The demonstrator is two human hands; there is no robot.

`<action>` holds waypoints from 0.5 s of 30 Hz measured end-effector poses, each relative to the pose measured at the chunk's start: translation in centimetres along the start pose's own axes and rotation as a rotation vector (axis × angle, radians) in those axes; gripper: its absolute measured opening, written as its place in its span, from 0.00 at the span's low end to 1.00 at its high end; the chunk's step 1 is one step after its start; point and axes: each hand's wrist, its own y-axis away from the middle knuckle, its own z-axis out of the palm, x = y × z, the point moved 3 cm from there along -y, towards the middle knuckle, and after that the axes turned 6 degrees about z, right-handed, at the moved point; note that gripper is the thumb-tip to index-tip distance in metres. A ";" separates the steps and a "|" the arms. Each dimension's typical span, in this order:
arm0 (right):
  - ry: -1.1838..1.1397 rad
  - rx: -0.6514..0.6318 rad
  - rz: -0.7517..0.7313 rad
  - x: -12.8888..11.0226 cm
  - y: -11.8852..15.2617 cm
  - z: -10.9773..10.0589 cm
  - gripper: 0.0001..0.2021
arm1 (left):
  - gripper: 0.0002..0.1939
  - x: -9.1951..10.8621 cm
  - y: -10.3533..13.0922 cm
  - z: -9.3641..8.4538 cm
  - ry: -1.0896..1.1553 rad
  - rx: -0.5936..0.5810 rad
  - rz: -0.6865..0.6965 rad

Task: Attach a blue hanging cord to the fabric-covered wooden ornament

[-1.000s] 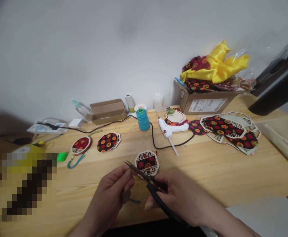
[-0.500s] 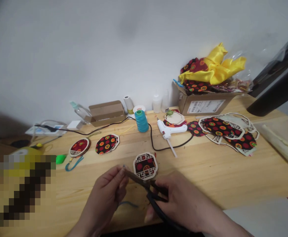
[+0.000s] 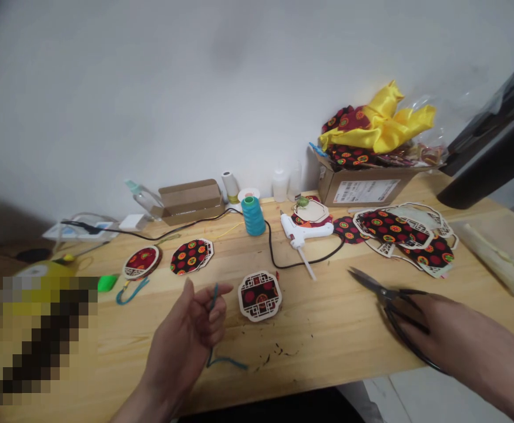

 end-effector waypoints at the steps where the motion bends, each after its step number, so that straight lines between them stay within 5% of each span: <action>1: 0.062 -0.085 -0.013 0.6 -0.3 0.4 0.08 | 0.26 0.0 0.1 0.1 0.021 -0.018 -0.018; 3: 0.193 -0.181 -0.048 0.6 -0.8 0.9 0.09 | 0.30 0.0 0.2 0.3 0.052 -0.053 -0.040; 4: 0.225 -0.112 -0.070 -0.1 -1.0 0.8 0.10 | 0.32 -0.1 0.2 0.4 0.061 -0.067 -0.048; 6: 0.183 0.056 -0.130 -3.0 -1.0 0.6 0.11 | 0.34 -0.2 0.4 0.6 0.070 -0.095 -0.058; 8: -0.105 0.063 -0.178 -7.5 -0.4 1.1 0.14 | 0.36 -0.5 0.5 0.9 0.062 -0.130 -0.060; 12: -0.775 -0.495 -0.100 -16.4 0.9 4.7 0.11 | 0.39 -1.0 1.0 1.4 0.011 -0.201 -0.044; 15: -1.095 -0.799 -0.055 -20.1 1.7 7.0 0.11 | 0.38 -1.3 1.4 1.4 -0.034 -0.213 -0.023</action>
